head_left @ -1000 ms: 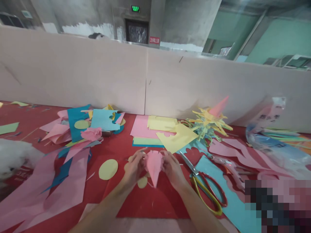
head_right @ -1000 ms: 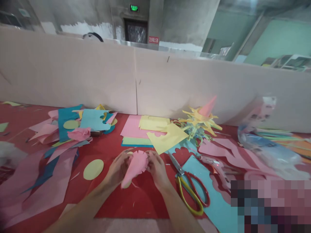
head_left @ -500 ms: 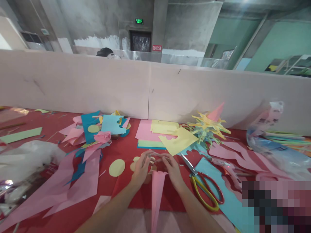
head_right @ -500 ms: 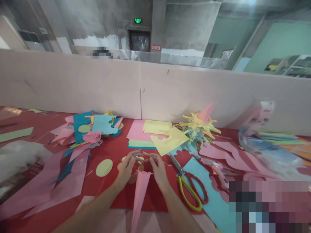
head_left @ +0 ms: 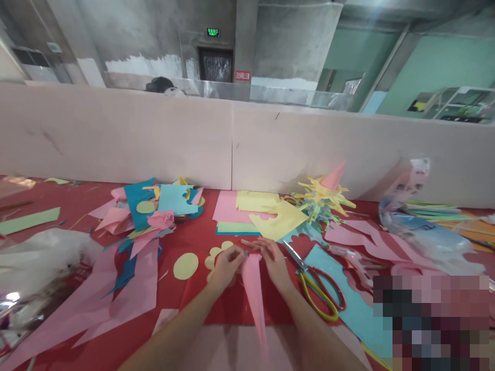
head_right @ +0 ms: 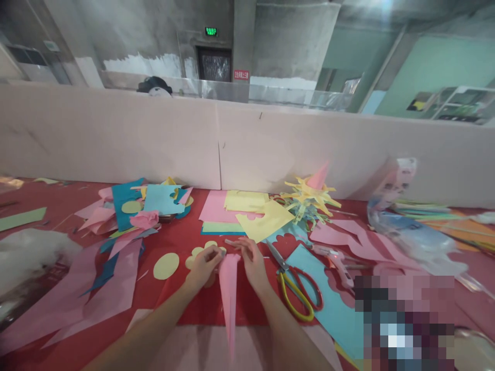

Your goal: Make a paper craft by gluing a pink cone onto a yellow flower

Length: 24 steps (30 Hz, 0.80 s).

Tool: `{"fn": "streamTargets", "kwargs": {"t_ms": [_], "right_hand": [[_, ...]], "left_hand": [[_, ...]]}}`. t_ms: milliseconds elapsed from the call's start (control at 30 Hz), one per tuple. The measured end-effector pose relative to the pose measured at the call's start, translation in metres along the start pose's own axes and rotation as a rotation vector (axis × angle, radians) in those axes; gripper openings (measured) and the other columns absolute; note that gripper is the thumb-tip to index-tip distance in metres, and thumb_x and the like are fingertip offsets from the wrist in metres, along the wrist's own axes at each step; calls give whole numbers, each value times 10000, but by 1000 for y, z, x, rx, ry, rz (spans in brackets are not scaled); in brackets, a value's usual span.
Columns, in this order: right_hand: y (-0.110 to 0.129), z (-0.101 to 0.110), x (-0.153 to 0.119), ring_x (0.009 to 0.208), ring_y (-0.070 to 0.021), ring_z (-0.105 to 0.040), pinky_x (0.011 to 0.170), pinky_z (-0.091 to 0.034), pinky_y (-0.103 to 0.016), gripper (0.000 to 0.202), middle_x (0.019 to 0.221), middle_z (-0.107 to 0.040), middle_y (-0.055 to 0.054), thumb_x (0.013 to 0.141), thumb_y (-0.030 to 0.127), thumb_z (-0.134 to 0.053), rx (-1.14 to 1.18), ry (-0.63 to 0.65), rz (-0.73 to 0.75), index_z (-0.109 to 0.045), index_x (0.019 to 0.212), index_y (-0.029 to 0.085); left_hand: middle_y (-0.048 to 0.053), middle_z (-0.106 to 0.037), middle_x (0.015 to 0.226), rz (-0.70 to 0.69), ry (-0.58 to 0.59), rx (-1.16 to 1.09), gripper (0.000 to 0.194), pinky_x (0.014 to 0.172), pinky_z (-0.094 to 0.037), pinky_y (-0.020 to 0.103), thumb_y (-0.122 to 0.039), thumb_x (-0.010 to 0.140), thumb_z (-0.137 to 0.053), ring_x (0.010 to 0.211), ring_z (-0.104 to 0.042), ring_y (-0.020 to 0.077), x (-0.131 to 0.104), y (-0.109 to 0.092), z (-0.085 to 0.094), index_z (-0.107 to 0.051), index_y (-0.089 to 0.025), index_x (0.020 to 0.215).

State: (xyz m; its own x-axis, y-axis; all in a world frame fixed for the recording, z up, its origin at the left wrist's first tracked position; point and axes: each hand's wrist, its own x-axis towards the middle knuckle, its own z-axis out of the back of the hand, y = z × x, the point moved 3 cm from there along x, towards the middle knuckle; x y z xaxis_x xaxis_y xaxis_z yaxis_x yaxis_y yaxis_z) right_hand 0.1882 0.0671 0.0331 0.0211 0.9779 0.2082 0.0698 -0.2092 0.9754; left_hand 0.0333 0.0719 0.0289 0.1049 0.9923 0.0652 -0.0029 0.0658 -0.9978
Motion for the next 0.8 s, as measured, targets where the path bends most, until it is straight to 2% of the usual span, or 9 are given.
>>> {"fn": "streamTargets", "kwargs": {"t_ms": [133, 233, 300, 400, 467, 533, 633, 700, 800], "right_hand": [[13, -5, -9, 1187, -215, -441, 1001, -341, -402, 392, 1339, -428, -43, 847, 316, -468, -339, 140, 221, -469, 1239, 308], [20, -14, -18, 1301, -222, -276, 1051, -281, -415, 519, 1453, -229, -20, 823, 274, -498, -553, 267, 341, -370, 1323, 322], [24, -21, -22, 1334, -234, -190, 1057, -269, -435, 609, 1474, -161, -25, 796, 266, -539, -646, 336, 415, -309, 1358, 311], [32, -30, -28, 1348, -263, -120, 1061, -243, -478, 681, 1477, -147, -41, 763, 292, -595, -727, 440, 509, -290, 1372, 294], [39, -34, -30, 1347, -268, -124, 1065, -221, -498, 616, 1459, -215, -40, 760, 296, -610, -749, 469, 548, -374, 1329, 298], [48, -36, -31, 1333, -255, -187, 1069, -209, -501, 483, 1406, -339, -30, 769, 272, -607, -718, 435, 568, -487, 1236, 309], [60, -34, -33, 1274, -232, -325, 1062, -238, -475, 345, 1284, -491, -33, 766, 230, -609, -573, 335, 502, -568, 1103, 293], [63, -29, -34, 1229, -230, -388, 1031, -296, -451, 268, 1204, -547, -48, 758, 238, -617, -451, 251, 373, -594, 1023, 266], [52, -22, -39, 1138, -236, -478, 958, -385, -423, 239, 1137, -579, -67, 730, 292, -642, -322, 156, 116, -610, 959, 231]], "left_hand": [[-52, -448, 519, 91, -204, -35, 282, 469, -312, 196, -455, 705, -549, 480, -393, 88, 4, -1, 12, -506, -181, 658], [-43, -495, 546, 113, -223, -7, 262, 475, -318, 198, -451, 716, -536, 508, -438, 101, 4, -2, 15, -523, -194, 667], [-35, -532, 593, 93, -200, -16, 246, 498, -341, 203, -446, 709, -548, 552, -479, 114, 4, 1, 14, -528, -201, 691], [-26, -555, 621, 78, -165, -91, 255, 517, -370, 218, -449, 680, -582, 556, -496, 122, 5, 9, 9, -517, -204, 701], [-12, -567, 628, 64, -132, -112, 261, 534, -392, 232, -455, 683, -583, 562, -507, 129, 6, 10, 5, -519, -202, 691], [11, -582, 640, 34, -111, -88, 268, 583, -421, 251, -458, 702, -569, 606, -534, 145, 6, 5, 3, -534, -193, 677], [48, -624, 743, -2, -104, -45, 271, 698, -439, 274, -446, 722, -557, 729, -571, 171, 8, -8, 12, -586, -176, 728], [68, -637, 853, -26, -113, -7, 292, 762, -431, 288, -437, 772, -495, 803, -577, 179, 9, -16, 28, -604, -170, 820], [80, -625, 961, -91, -126, 345, 283, 824, -420, 301, -392, 781, -481, 908, -571, 194, 10, -25, 56, -602, -171, 909]]}}
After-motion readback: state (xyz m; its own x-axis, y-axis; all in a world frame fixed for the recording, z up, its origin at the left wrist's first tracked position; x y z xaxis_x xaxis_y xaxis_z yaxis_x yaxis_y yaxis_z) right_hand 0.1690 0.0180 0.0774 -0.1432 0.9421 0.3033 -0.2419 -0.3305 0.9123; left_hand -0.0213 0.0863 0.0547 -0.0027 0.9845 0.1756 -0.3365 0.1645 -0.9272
